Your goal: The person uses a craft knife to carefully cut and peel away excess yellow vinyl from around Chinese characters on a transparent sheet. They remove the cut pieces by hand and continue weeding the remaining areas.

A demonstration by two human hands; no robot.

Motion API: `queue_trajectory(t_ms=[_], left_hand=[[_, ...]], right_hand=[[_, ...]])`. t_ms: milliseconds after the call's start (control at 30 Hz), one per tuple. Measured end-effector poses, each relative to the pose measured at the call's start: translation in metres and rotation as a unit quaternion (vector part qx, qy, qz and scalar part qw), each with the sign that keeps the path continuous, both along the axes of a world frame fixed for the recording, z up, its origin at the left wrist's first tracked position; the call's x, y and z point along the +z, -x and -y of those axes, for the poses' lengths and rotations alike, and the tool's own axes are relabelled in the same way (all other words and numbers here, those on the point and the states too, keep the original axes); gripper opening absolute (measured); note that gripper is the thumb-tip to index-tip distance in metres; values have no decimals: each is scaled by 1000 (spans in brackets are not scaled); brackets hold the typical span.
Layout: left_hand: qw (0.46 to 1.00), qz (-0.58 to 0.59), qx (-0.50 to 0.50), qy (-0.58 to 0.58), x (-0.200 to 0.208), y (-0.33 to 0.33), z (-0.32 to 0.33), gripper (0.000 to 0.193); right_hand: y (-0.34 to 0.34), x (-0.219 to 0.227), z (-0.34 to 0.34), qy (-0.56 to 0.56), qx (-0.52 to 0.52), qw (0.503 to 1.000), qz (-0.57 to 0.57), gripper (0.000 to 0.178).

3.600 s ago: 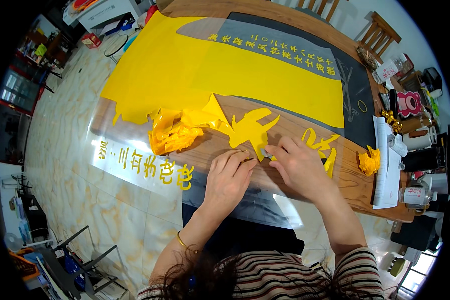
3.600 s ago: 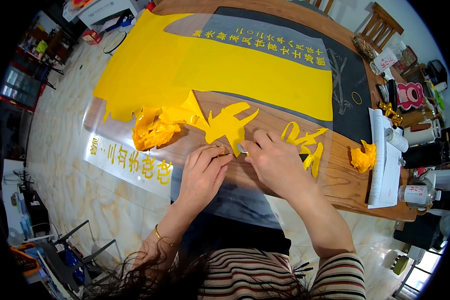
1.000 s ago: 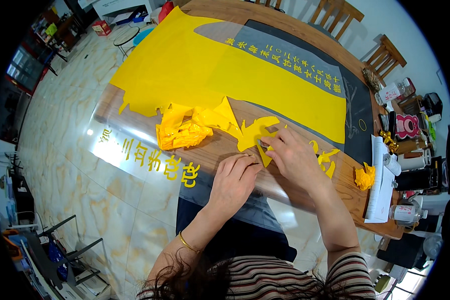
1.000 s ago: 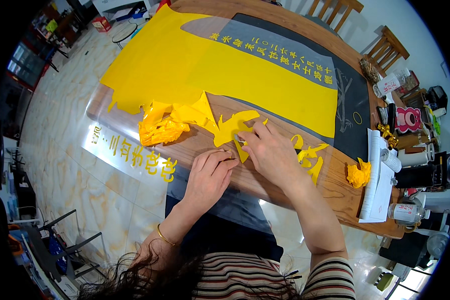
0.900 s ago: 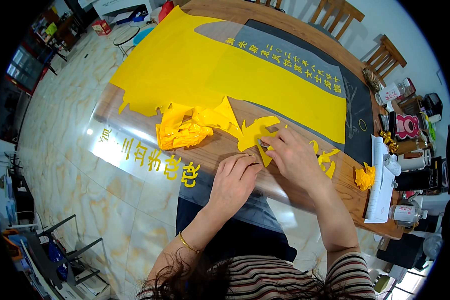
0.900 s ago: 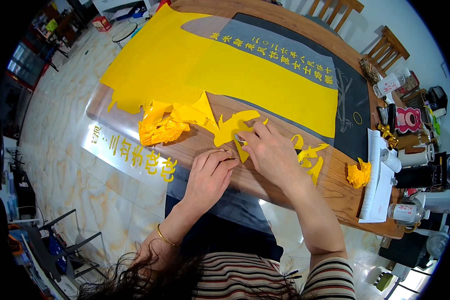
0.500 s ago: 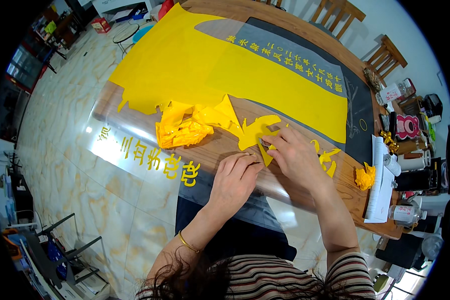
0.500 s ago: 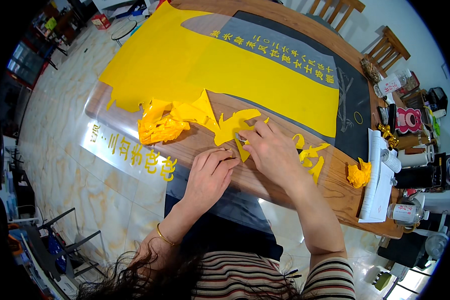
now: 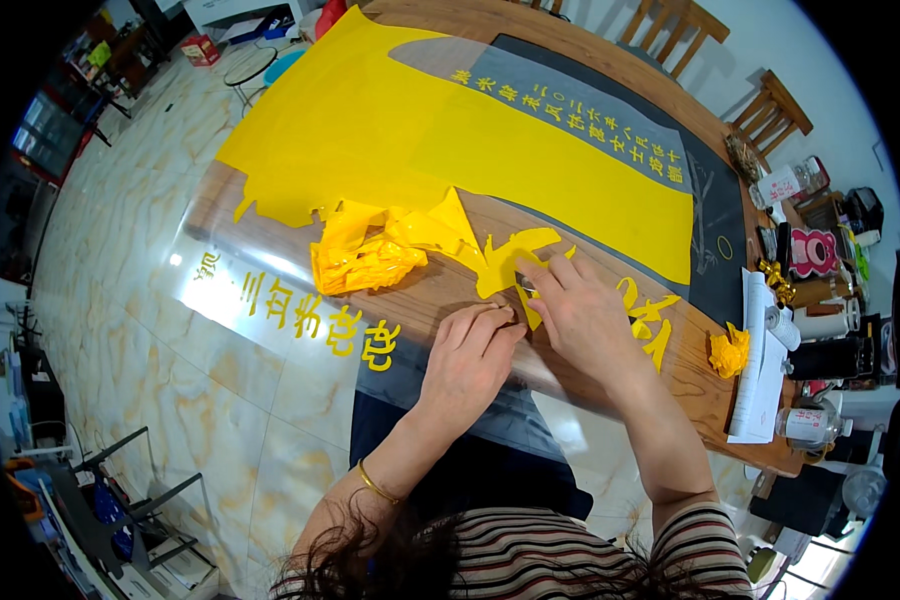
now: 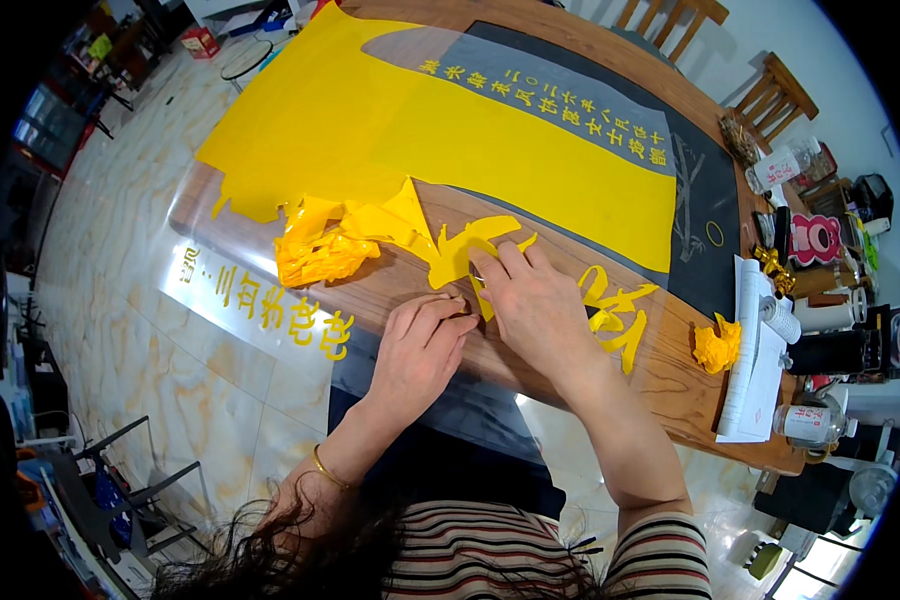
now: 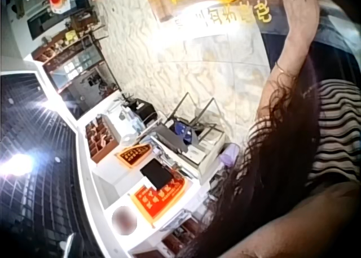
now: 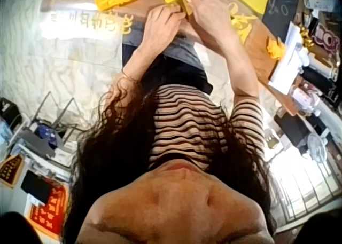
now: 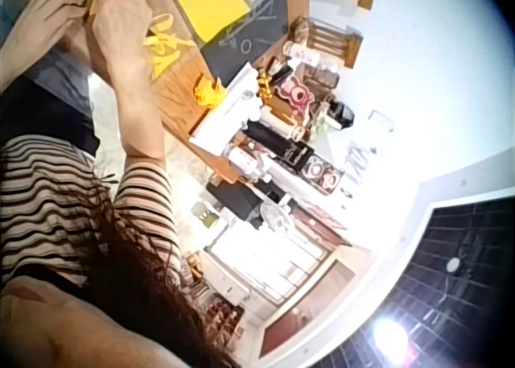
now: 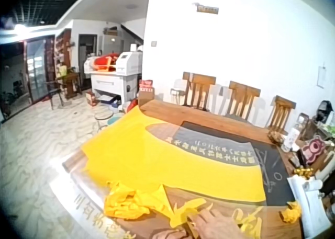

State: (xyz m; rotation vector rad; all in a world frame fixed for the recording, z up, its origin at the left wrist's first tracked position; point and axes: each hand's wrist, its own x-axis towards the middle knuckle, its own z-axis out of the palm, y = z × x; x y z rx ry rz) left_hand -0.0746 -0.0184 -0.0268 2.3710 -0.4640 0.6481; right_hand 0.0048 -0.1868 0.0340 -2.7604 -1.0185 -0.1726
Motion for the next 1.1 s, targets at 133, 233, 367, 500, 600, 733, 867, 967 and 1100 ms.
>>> queue_trajectory(t_ms=[133, 233, 367, 500, 600, 733, 867, 967, 1100], left_hand=[[1000, 3, 0, 4, -1, -1, 1, 31], [1000, 2, 1, 4, -1, -1, 2, 31], [1000, -1, 0, -1, -2, -1, 1, 33], [1000, -11, -3, -27, 3, -4, 1, 29], [999, -25, -6, -41, 6, -6, 0, 25], [999, -10, 4, -35, 0, -6, 2, 23], [999, 1, 15, -44, -1, -5, 4, 22], [999, 4, 7, -31, -1, -6, 5, 21], [1000, 2, 12, -24, -3, -5, 5, 20]], right_hand=[[-3, -1, 4, 2, 11, 1000, -20, 36], [-8, 2, 5, -69, -18, 991, -110, 34], [-18, 3, 7, -101, -24, 984, -144, 33], [-33, 8, -4, -98, -22, 984, -146, 34], [-45, 18, -17, -96, -36, 984, -144, 33], [-53, 32, -27, -149, -38, 980, -127, 30], [-59, 28, -52, -97, -17, 989, -108, 31], [-61, 14, -64, 9, 13, 996, -93, 33], [-59, 8, -56, 26, 47, 993, -105, 33]])
